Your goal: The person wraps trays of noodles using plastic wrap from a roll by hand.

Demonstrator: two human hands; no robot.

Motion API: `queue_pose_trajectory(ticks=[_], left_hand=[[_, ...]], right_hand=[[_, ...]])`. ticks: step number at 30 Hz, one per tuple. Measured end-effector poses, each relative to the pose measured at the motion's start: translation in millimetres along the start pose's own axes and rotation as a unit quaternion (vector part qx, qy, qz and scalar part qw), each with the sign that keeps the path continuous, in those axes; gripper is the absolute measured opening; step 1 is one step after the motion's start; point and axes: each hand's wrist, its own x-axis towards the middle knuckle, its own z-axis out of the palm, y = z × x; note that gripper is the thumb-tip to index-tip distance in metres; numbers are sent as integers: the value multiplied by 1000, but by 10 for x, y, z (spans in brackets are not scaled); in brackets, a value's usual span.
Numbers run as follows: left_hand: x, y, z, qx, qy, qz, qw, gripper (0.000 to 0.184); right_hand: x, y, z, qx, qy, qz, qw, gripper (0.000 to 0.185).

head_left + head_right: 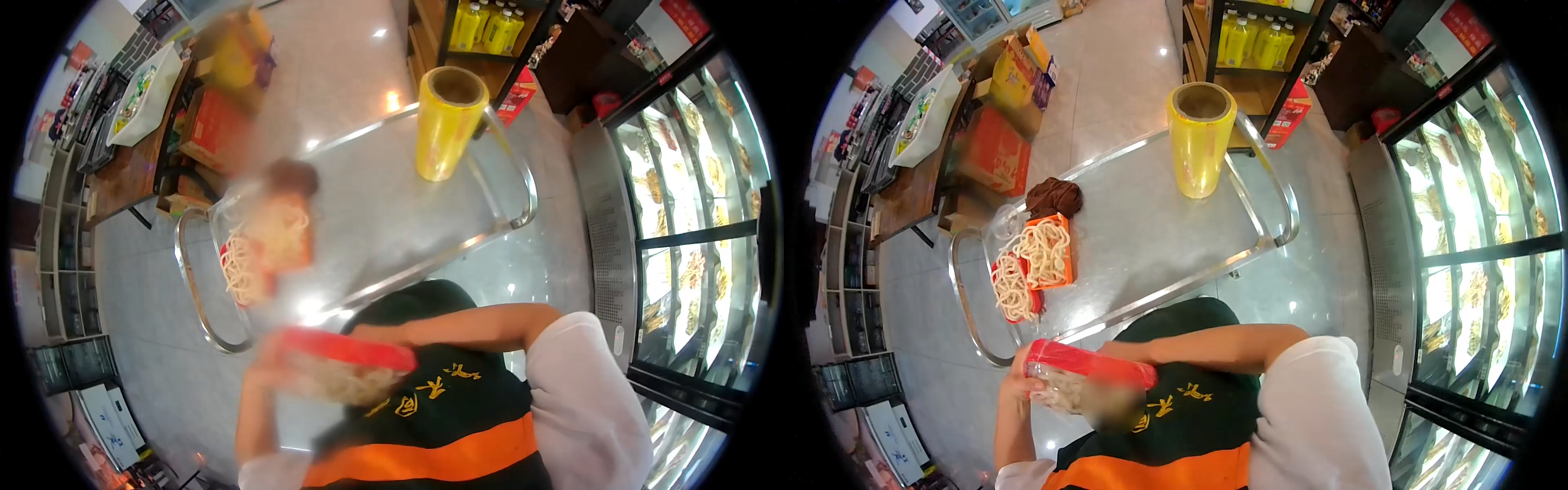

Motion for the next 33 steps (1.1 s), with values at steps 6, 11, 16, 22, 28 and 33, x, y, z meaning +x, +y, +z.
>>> queue_pose_trajectory(ticks=[6, 11, 16, 22, 28, 33], left_hand=[[-165, 171, 134, -77, -69, 30, 994, 75], [-78, 237, 219, -50, -49, -59, 996, 67], [15, 17, 66, 14, -22, -27, 999, 68], [39, 277, 229, -50, -50, -67, 995, 64], [115, 466, 242, 11, -119, -72, 990, 63], [-56, 646, 312, 107, -123, -16, 986, 59]], right_hand=[[130, -267, 383, 64, -104, 112, 986, 21], [187, -310, 297, 5, -105, 170, 980, 24], [181, 62, -287, -236, 41, 193, 952, 29], [-805, -868, -616, 163, 187, 247, 937, 41], [-802, -1031, -351, 57, 129, 286, 948, 43], [-856, -1401, -465, -79, 239, 191, 949, 35]])
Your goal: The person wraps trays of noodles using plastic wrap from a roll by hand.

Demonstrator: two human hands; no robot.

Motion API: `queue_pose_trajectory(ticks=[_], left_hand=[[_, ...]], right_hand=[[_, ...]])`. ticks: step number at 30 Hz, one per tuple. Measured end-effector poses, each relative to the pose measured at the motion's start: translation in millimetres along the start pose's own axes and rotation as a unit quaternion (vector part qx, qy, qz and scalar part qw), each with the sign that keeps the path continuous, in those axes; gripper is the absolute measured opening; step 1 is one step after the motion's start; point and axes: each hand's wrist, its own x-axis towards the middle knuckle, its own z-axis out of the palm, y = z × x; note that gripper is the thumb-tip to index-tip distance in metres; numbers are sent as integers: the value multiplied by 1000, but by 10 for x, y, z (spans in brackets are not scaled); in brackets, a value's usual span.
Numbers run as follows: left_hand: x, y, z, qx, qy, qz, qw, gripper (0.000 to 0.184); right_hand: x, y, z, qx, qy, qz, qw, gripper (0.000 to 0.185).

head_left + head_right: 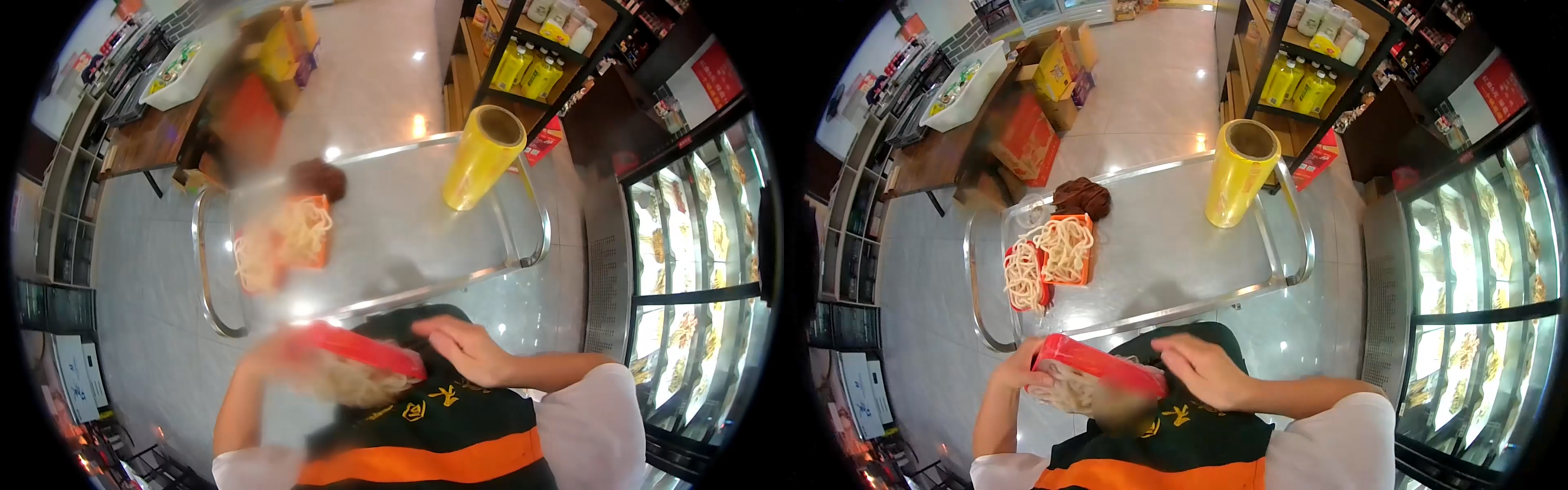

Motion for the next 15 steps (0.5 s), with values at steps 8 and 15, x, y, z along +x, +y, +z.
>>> queue_pose_trajectory(ticks=[8, 15], left_hand=[[70, 163, 79, 70, -13, -1, 997, 54], [363, 456, 165, 145, -74, -80, 983, 37]], right_hand=[[280, -239, 191, 57, -214, 61, 973, 38], [852, -491, 85, -12, -173, 28, 984, 40]])
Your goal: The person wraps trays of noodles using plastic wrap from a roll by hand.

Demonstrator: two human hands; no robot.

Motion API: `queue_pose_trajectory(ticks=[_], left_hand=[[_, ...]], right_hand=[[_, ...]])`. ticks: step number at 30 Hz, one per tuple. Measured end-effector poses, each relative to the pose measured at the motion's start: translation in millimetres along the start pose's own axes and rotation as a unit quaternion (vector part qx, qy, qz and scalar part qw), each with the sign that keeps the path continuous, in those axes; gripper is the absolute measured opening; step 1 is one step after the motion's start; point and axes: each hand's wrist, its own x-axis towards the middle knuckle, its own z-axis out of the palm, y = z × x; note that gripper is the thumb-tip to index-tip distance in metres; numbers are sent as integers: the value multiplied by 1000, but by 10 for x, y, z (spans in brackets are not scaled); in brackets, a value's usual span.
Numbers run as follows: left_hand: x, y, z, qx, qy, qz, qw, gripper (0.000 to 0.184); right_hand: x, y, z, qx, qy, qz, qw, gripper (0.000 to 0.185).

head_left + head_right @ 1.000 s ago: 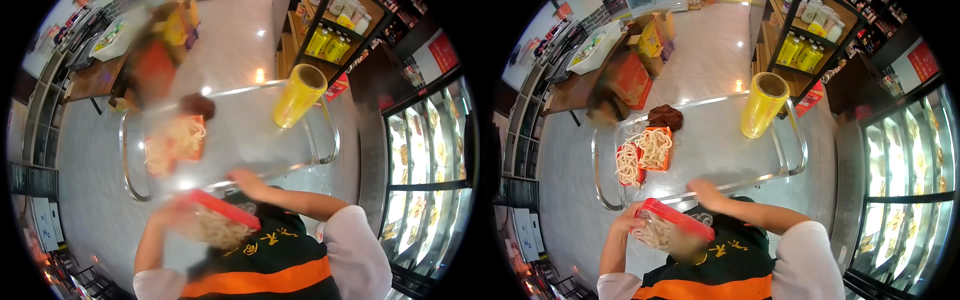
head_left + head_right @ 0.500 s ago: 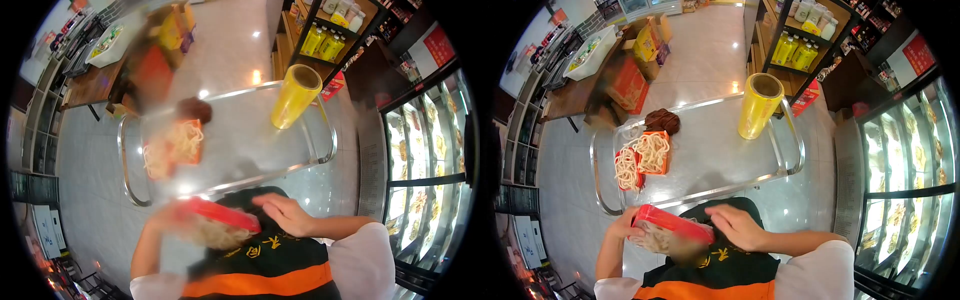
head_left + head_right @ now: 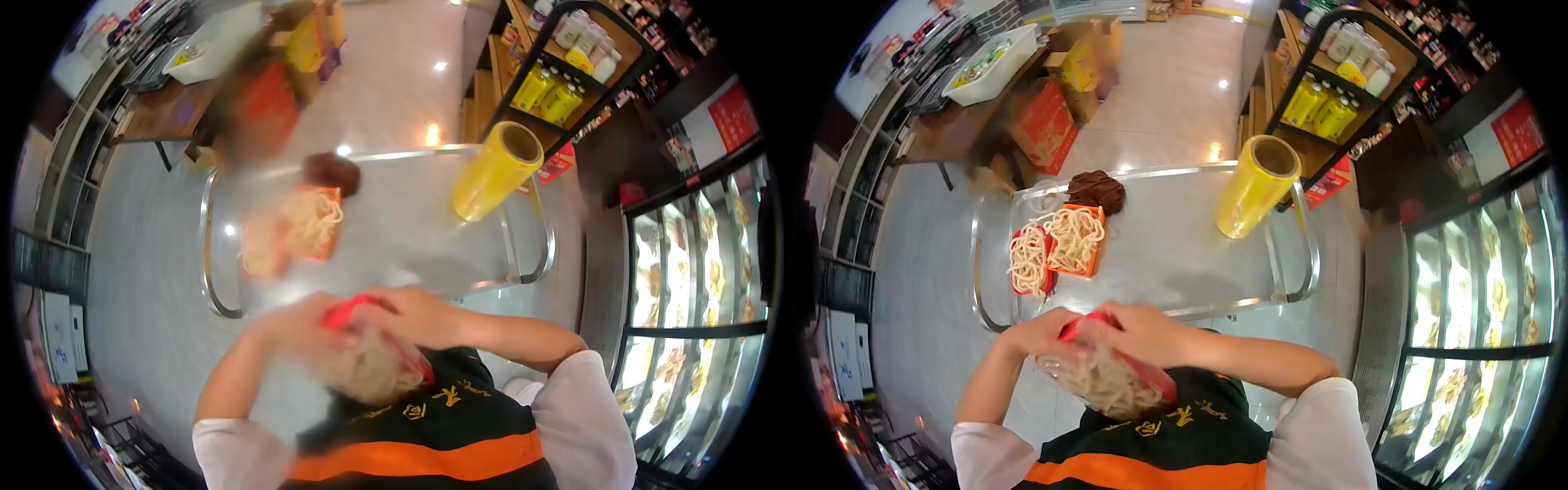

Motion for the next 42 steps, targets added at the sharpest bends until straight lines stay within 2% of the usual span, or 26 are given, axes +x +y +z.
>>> queue_pose_trajectory(ticks=[1, 3, 5, 7, 8, 10, 13, 15, 16, 17, 19, 20, 21, 24, 25, 28, 29, 31, 32, 35, 37, 42], left_hand=[[108, -77, -5, -6, 12, 4, 1000, 37], [390, -236, -17, -42, 38, 16, 998, 28], [603, -243, -58, -89, 26, 63, 994, 28], [756, -252, -109, -134, 18, 114, 984, 28], [812, -277, -139, -92, -22, 129, 987, 29], [855, -300, -169, -55, -47, 146, 987, 30], [752, -229, -230, 25, -40, 120, 992, 41], [395, 22, -245, 45, -21, -90, 995, 44], [279, -13, -271, 24, -6, -75, 997, 52], [185, -79, -240, 24, -5, -75, 997, 52], [58, -265, 18, -105, 234, -4, 967, 51], [103, -404, 202, -104, 344, 58, 931, 40], [199, -531, 335, -105, 345, 58, 931, 40], [437, -627, 624, -227, 553, 108, 794, 21], [480, -615, 664, -229, 552, 109, 795, 21], [599, -631, 749, -256, 619, 102, 736, 18], [624, -610, 745, -257, 620, 102, 734, 18], [657, -571, 723, -232, 678, 106, 689, 18], [637, -558, 706, -233, 679, 107, 688, 18], [584, -556, 647, -169, 704, 110, 681, 19], [582, -671, 577, 9, 751, 94, 654, 14], [727, -977, 411, 54, 753, 92, 650, 14]], right_hand=[[58, 13, -40, -9, -10, -3, 1000, 40], [171, 14, -132, -124, 73, -84, 986, 45], [251, -104, -141, -160, 31, -58, 985, 49], [306, -156, -80, -362, 46, -73, 928, 54], [337, -121, -87, -372, 34, -81, 924, 54], [412, 31, -123, -264, 11, -94, 960, 54], [412, 128, -92, -253, 14, -72, 965, 52], [374, 106, -98, -255, -1, -57, 965, 53], [368, 97, -111, -251, 3, -41, 967, 54], [359, 121, -142, -252, 2, -41, 967, 54], [339, 181, -201, -348, 34, -62, 935, 49], [321, 171, -208, -348, 34, -61, 935, 49], [315, 150, -214, -344, 45, -55, 936, 46], [333, 158, -210, -343, 64, -59, 935, 42], [337, 164, -212, -347, 72, -69, 932, 41], [372, 135, -219, -363, 49, -55, 929, 38], [384, 139, -214, -363, 47, -56, 929, 38], [398, 160, -200, -355, 67, -45, 931, 36], [396, 160, -197, -356, 67, -46, 931, 36], [365, 154, -206, -351, 90, -51, 930, 34], [331, 150, -194, -368, 107, -96, 918, 33], [337, 215, -181, -363, 92, -106, 921, 31]])
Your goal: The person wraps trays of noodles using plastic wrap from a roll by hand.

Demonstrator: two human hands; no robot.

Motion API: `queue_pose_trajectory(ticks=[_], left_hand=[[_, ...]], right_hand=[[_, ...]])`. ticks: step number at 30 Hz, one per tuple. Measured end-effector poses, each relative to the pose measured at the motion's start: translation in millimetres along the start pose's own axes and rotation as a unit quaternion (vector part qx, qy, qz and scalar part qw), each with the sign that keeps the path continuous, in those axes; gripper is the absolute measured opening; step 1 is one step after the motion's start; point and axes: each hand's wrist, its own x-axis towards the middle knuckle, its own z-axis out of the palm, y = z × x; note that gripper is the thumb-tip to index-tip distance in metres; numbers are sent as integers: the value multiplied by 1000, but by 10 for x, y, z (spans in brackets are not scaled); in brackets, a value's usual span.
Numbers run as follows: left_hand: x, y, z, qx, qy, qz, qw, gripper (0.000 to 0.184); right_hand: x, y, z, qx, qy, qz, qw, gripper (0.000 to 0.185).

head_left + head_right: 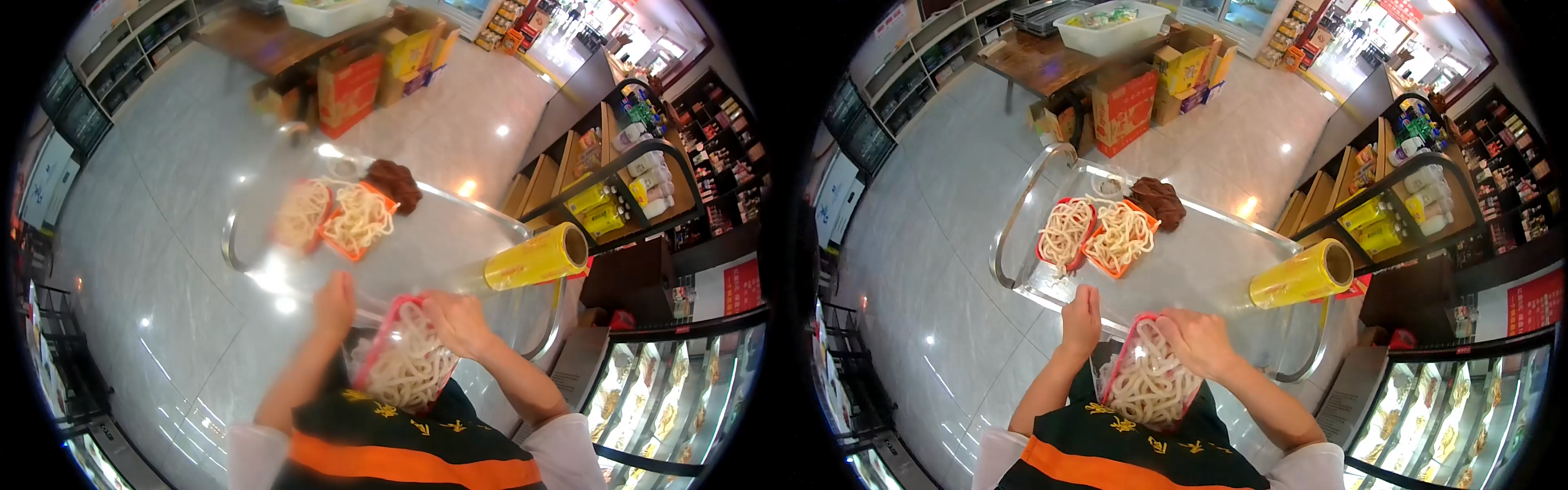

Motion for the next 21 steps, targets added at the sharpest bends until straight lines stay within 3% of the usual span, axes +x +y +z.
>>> queue_pose_trajectory(ticks=[5, 7, 8, 13, 17, 19, 20, 21], left_hand=[[-138, -169, 508, 12, -32, 40, 999, 14], [-287, -81, 742, -63, -220, -123, 966, 16], [-403, -29, 819, -81, -296, -147, 940, 16], [-879, 148, 784, -97, -527, 31, 844, 18], [-990, 207, 759, -88, -595, 111, 791, 19], [-992, 210, 762, -84, -611, 135, 776, 20], [-1005, 214, 766, -82, -618, 144, 768, 20], [-1012, 222, 762, -84, -625, 151, 761, 20]], right_hand=[[-31, 17, 69, -3, 45, -43, 998, 30], [-74, -11, 58, -20, 49, -45, 998, 30], [-88, -14, 51, -22, 52, -42, 998, 30], [-185, 37, -3, -19, 46, -12, 999, 28], [-300, 70, -215, -34, 29, -12, 999, 23], [-315, 202, -296, 5, -23, -81, 996, 26], [-339, 182, -346, 4, -23, -75, 997, 26], [-372, 128, -416, 103, -85, -22, 991, 26]])
